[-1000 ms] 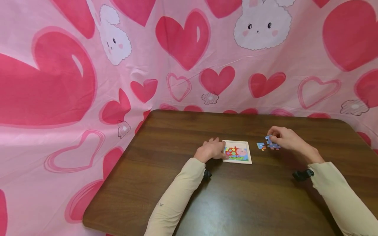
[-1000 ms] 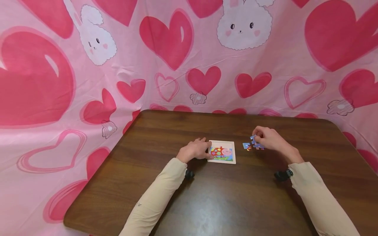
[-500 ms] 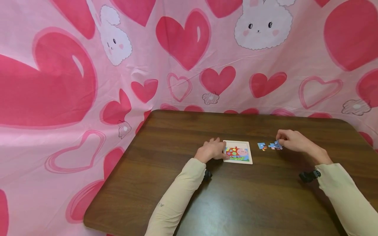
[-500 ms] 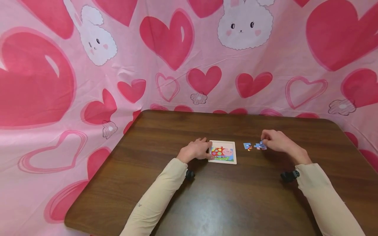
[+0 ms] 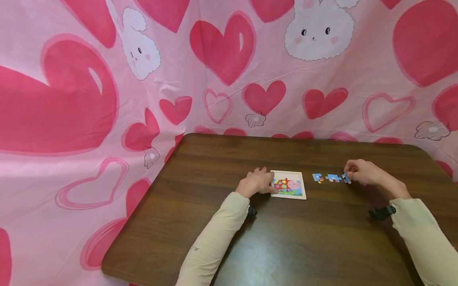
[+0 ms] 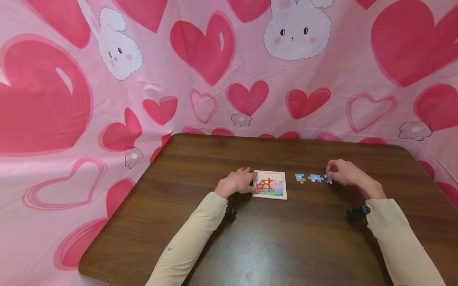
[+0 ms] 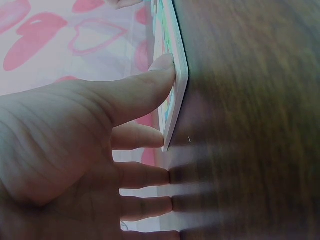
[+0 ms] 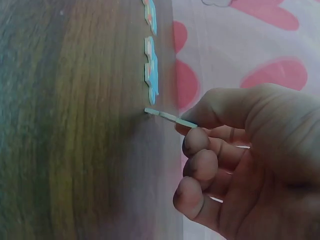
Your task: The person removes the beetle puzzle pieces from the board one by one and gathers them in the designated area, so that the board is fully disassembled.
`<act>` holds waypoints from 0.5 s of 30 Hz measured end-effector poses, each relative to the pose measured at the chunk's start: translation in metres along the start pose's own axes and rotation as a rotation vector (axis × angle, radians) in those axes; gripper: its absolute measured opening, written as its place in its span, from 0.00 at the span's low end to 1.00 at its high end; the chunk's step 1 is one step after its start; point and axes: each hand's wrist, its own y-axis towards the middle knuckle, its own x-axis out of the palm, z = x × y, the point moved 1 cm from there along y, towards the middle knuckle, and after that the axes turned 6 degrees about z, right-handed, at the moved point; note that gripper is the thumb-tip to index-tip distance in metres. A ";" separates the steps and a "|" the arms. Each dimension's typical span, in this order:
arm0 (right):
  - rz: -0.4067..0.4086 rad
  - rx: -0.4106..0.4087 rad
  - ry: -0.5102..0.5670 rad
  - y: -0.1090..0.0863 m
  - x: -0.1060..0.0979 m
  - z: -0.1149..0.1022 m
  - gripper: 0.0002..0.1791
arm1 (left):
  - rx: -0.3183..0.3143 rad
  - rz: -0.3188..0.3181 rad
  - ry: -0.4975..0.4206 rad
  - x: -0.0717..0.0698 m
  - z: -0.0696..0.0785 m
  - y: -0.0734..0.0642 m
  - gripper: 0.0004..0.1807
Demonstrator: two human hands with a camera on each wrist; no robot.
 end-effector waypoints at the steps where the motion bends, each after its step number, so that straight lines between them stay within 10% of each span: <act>1: -0.006 0.008 0.009 0.000 0.000 0.001 0.06 | 0.001 0.001 0.002 0.000 0.000 0.000 0.38; 15: -0.053 0.047 0.083 -0.002 -0.002 0.011 0.07 | -0.002 0.002 0.000 -0.001 0.002 -0.001 0.36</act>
